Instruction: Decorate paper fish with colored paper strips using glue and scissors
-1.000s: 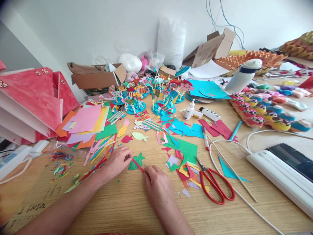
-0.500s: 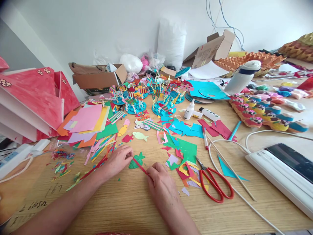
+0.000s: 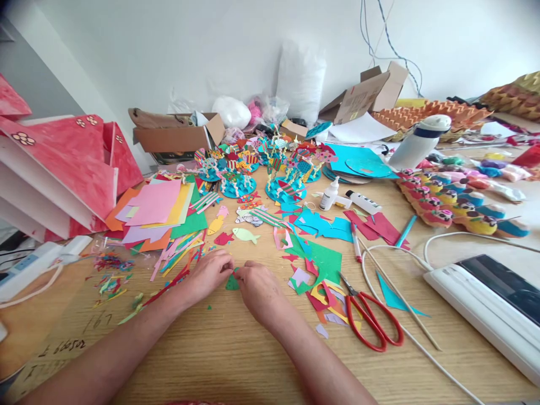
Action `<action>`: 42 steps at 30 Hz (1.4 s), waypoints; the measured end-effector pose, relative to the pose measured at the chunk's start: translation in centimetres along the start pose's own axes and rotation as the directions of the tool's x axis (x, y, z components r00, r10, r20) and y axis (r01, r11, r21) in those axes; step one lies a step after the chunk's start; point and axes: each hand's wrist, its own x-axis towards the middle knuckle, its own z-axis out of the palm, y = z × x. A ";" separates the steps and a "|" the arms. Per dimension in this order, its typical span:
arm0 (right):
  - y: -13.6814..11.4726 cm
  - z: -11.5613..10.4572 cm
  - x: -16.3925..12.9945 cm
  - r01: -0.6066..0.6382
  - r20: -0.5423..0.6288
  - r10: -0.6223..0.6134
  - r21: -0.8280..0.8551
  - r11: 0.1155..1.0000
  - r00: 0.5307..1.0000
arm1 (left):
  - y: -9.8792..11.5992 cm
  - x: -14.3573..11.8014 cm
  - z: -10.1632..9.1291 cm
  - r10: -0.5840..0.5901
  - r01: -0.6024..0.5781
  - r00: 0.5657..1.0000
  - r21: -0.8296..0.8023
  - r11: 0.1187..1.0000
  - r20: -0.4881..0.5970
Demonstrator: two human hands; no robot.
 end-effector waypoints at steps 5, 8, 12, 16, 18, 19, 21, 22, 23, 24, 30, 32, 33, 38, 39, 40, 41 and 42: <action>0.1 0.5 0.6 0.011 -0.006 -0.011 -0.005 1.000 1.000 | -0.2 0.0 0.0 0.007 -0.007 1.000 -0.014 1.000 -0.004; 0.2 0.6 0.7 0.026 -0.003 -0.026 -0.013 1.000 1.000 | -0.2 0.0 -0.1 0.017 -0.017 1.000 -0.020 1.000 -0.005; 0.2 0.8 0.8 0.030 -0.004 -0.030 -0.026 0.999 1.000 | -0.2 0.0 -0.1 0.017 -0.017 1.000 -0.027 0.999 0.006; 0.3 1.0 0.8 0.033 0.001 -0.033 -0.028 0.999 0.999 | -0.2 0.1 0.0 0.026 -0.026 1.000 -0.010 1.000 -0.003; 0.4 1.1 0.8 0.032 0.007 -0.032 -0.027 0.999 0.999 | -0.3 0.1 0.1 0.032 -0.032 0.999 0.001 0.999 -0.011; 0.5 1.1 0.8 0.030 0.012 -0.030 -0.025 0.999 0.999 | -0.4 0.1 0.1 0.033 -0.033 0.999 0.005 0.999 -0.013; 0.5 1.0 0.8 0.025 0.029 -0.024 -0.019 1.000 0.999 | -0.4 0.1 0.2 0.032 -0.032 0.999 0.006 0.999 -0.012; 0.5 1.0 0.8 0.022 0.040 -0.021 -0.014 1.000 0.999 | -0.4 0.1 0.2 0.030 -0.030 0.999 0.006 1.000 -0.010; 0.5 0.9 0.7 0.019 0.050 -0.018 -0.009 1.000 0.999 | -0.4 0.1 0.1 0.028 -0.028 1.000 0.005 1.000 -0.008; 0.5 0.8 0.7 0.014 0.059 -0.014 -0.004 1.000 0.998 | -0.4 0.1 0.1 0.025 -0.025 1.000 0.004 1.000 -0.007; 0.3 0.2 -0.1 -0.040 0.085 0.040 -0.007 0.999 0.996 | -0.2 0.1 -0.1 0.020 -0.020 1.000 -0.012 1.000 -0.011; 0.3 0.2 -0.4 -0.056 0.089 0.057 -0.013 0.998 0.994 | -0.2 0.1 -0.1 0.019 -0.019 1.000 -0.016 1.000 -0.011; 0.4 0.2 -0.6 -0.064 0.091 0.065 -0.017 0.998 0.994 | -0.2 0.1 -0.1 0.018 -0.018 1.000 -0.017 1.000 -0.011; 0.9 0.5 -1.0 -0.078 0.085 0.080 -0.028 0.997 0.993 | -0.2 0.2 0.0 0.008 -0.008 1.000 -0.008 1.000 -0.007; 1.0 0.6 -1.1 -0.075 0.082 0.078 -0.028 0.997 0.994 | -0.2 0.2 0.0 0.004 -0.004 1.000 -0.002 1.000 -0.004; 1.0 0.6 -1.3 -0.073 0.080 0.075 -0.029 0.997 0.994 | -0.2 0.3 0.0 0.000 0.000 1.000 0.003 1.000 0.000; 1.1 0.7 -1.4 -0.072 0.078 0.074 -0.030 0.997 0.994 | -0.2 0.3 0.0 -0.003 0.003 1.000 0.007 1.000 0.003; 1.1 0.7 -1.6 -0.074 0.077 0.076 -0.032 0.997 0.994 | -0.2 0.3 0.0 -0.006 0.005 1.000 0.011 1.000 0.007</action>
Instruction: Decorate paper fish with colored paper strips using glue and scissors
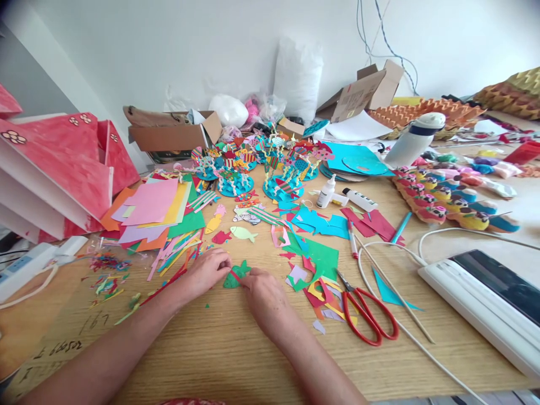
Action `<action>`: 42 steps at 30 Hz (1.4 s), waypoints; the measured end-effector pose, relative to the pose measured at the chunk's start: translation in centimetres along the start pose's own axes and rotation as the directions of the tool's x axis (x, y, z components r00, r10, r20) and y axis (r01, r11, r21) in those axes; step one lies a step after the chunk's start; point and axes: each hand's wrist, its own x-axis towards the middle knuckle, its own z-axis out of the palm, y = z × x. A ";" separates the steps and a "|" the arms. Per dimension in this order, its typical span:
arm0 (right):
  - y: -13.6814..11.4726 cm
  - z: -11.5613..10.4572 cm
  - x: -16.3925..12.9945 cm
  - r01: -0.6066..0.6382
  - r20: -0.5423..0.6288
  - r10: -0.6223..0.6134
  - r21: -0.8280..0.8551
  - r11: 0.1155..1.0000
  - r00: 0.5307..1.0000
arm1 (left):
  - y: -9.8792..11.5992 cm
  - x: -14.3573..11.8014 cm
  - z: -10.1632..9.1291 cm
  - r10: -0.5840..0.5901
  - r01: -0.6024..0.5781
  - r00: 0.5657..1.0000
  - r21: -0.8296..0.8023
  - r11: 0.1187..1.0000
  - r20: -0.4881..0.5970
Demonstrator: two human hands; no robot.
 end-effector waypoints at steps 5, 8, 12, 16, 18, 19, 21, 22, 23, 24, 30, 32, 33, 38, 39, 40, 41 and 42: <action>0.2 0.1 -1.0 0.007 -0.020 -0.007 0.007 1.000 1.000 | 0.3 -0.1 -0.3 -0.019 0.019 1.000 0.001 1.000 0.021; 0.4 0.3 -1.4 0.006 -0.023 -0.007 -0.012 1.000 1.000 | 0.5 -0.1 -0.6 -0.030 0.031 0.999 -0.009 0.999 0.032; 0.7 0.6 -1.7 -0.006 -0.027 0.006 -0.008 1.000 1.000 | 0.7 -0.1 -0.7 -0.023 0.024 0.999 -0.017 1.000 0.034; 0.9 0.9 -1.7 -0.008 -0.047 0.007 -0.019 1.000 0.999 | 0.8 -0.1 -0.7 -0.017 0.017 1.000 0.004 1.000 0.021; 1.0 1.1 -1.7 0.000 -0.045 -0.001 -0.029 1.000 0.999 | 0.8 -0.1 -0.9 -0.022 0.021 0.999 0.014 1.000 0.040; 1.0 1.2 -1.7 0.007 -0.047 -0.009 -0.030 1.000 0.999 | 0.8 -0.1 -1.1 -0.027 0.026 0.998 0.016 1.000 0.057; 1.2 1.5 -1.8 0.025 -0.053 -0.027 -0.025 0.999 0.998 | 0.6 0.0 -1.7 -0.036 0.034 0.997 0.026 0.999 0.071; 1.3 1.6 -1.8 0.033 -0.061 -0.035 -0.021 0.999 0.998 | 0.5 -0.1 -1.9 -0.035 0.033 0.998 0.034 0.999 0.061; 1.4 1.7 -1.8 0.039 -0.067 -0.040 -0.018 0.999 0.997 | 0.4 -0.1 -2.2 -0.030 0.028 0.999 0.045 0.999 0.043; 1.4 1.8 -1.8 0.042 -0.073 -0.043 -0.015 0.999 0.996 | 0.3 -0.2 -2.4 -0.014 0.013 1.000 0.056 0.998 0.022; 1.2 1.6 -1.7 0.034 -0.089 -0.035 -0.018 0.999 0.995 | 0.0 -1.6 -1.7 0.211 -0.214 0.977 0.092 0.972 0.040; 0.8 1.3 -1.6 0.020 -0.077 -0.022 -0.021 1.000 0.997 | -0.1 -2.0 -1.2 0.275 -0.278 0.961 0.118 0.953 0.043; 0.7 1.1 -1.6 0.008 -0.066 -0.010 -0.024 1.000 0.998 | -0.2 -2.2 -1.0 0.296 -0.299 0.954 0.134 0.945 0.039; 0.4 0.8 -1.6 0.000 -0.031 -0.001 -0.032 0.999 1.000 | -0.7 -2.7 -0.7 0.331 -0.337 0.941 0.203 0.919 0.064; 0.5 0.7 -1.6 0.003 -0.030 -0.004 -0.030 1.000 1.000 | -0.7 -2.8 -0.7 0.337 -0.344 0.939 0.203 0.917 0.068; 0.4 0.6 -1.7 0.001 -0.025 -0.002 -0.029 1.000 1.000 | -0.8 -2.8 -0.7 0.341 -0.347 0.938 0.197 0.917 0.064; 0.4 0.3 -1.7 -0.004 -0.017 0.004 -0.030 1.000 1.000 | -0.9 -2.8 -0.7 0.343 -0.348 0.938 0.185 0.919 0.058; 0.3 0.0 -1.8 -0.009 -0.008 0.009 -0.028 1.000 1.000 | -1.0 -2.8 -0.7 0.343 -0.346 0.938 0.170 0.923 0.048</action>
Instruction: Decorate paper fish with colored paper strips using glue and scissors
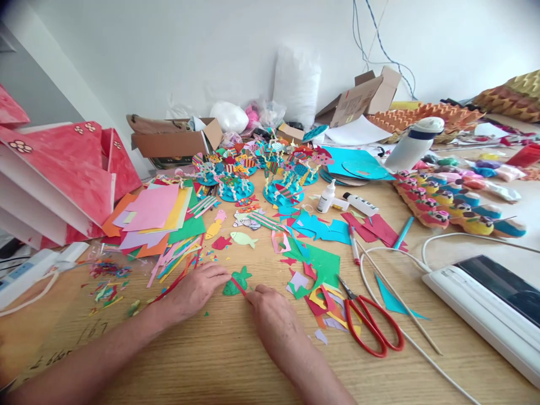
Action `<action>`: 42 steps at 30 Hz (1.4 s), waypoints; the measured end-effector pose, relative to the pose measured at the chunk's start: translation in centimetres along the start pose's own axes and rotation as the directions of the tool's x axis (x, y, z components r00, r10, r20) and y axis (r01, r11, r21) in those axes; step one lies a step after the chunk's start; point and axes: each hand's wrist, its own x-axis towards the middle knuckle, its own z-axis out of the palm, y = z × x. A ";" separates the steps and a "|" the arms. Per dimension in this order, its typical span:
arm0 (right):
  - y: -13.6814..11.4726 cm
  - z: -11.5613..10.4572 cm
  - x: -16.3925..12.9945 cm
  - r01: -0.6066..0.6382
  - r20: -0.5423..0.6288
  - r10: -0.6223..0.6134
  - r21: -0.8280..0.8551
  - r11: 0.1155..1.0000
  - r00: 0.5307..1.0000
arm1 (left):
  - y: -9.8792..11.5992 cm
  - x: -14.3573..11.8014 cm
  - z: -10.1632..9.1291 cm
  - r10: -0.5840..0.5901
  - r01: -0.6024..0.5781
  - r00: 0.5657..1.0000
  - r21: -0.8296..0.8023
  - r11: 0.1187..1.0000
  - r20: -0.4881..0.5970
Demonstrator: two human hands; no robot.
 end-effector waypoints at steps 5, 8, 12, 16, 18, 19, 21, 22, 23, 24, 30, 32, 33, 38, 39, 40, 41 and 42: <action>-0.9 -1.8 0.3 0.002 -0.005 -0.002 0.029 1.000 1.000 | -0.5 0.2 -0.3 -0.019 0.016 0.999 -0.075 0.997 -0.050; -1.0 -1.7 1.4 0.028 -0.032 -0.029 -0.020 0.999 0.999 | -0.5 0.5 -0.5 -0.018 0.014 0.999 -0.085 0.996 -0.049; -0.6 -0.2 3.4 0.058 -0.055 -0.062 -0.071 0.996 0.997 | -0.3 0.6 -0.5 -0.012 0.012 1.000 -0.060 0.998 -0.012; -0.6 0.8 4.5 0.092 -0.057 -0.096 -0.073 0.993 0.994 | -0.3 0.7 -0.4 -0.032 0.032 0.999 -0.039 0.999 0.006; -0.8 0.9 4.7 0.108 -0.055 -0.112 -0.071 0.992 0.992 | -0.4 0.7 -0.4 -0.033 0.033 0.999 -0.038 0.999 0.016; -0.9 0.9 4.8 0.113 -0.054 -0.117 -0.071 0.991 0.992 | -0.4 0.7 -0.4 -0.030 0.030 0.999 -0.036 0.999 0.020; -1.1 0.8 4.9 0.114 -0.050 -0.118 -0.069 0.991 0.992 | -0.5 0.7 -0.3 -0.021 0.022 0.999 -0.031 0.999 0.024; -1.1 0.7 4.9 0.115 -0.047 -0.118 -0.068 0.991 0.992 | -0.5 0.7 -0.3 -0.019 0.019 0.999 -0.028 0.999 0.027; -1.2 0.7 4.9 0.115 -0.044 -0.118 -0.067 0.991 0.992 | -0.5 0.7 -0.3 -0.017 0.018 0.999 -0.024 1.000 0.029; -1.2 0.7 4.9 0.114 -0.041 -0.117 -0.067 0.991 0.992 | -0.5 0.7 -0.3 -0.016 0.017 0.999 -0.019 1.000 0.029; -1.2 0.9 4.9 0.076 -0.032 -0.079 -0.087 0.993 0.996 | -0.3 0.6 -0.5 0.014 -0.015 1.000 0.037 0.999 0.017; -1.1 0.9 4.8 0.064 -0.024 -0.067 -0.091 0.994 0.997 | -0.3 0.5 -0.5 0.040 -0.042 0.999 0.071 0.997 0.025; -1.1 0.9 4.6 0.059 -0.020 -0.061 -0.092 0.994 0.998 | -0.3 0.5 -0.4 0.051 -0.053 0.998 0.088 0.995 0.029; -1.1 0.2 3.3 0.030 0.010 -0.029 -0.090 0.995 1.000 | -0.3 0.4 -0.3 0.067 -0.071 0.997 0.131 0.989 0.032; -1.2 0.0 3.0 0.023 0.014 -0.022 -0.089 0.996 1.000 | -0.3 0.3 -0.3 0.068 -0.072 0.997 0.132 0.989 0.030; -1.2 -0.1 2.7 0.016 0.016 -0.015 -0.088 0.996 1.000 | -0.2 0.3 -0.3 0.067 -0.070 0.997 0.131 0.989 0.028; -1.2 -0.3 2.3 0.008 0.017 -0.006 -0.088 0.996 1.000 | -0.2 0.3 -0.3 0.065 -0.068 0.998 0.131 0.989 0.027; -1.2 -0.3 2.0 0.001 0.016 0.001 -0.087 0.996 1.000 | -0.2 0.3 -0.3 0.062 -0.065 0.998 0.132 0.989 0.026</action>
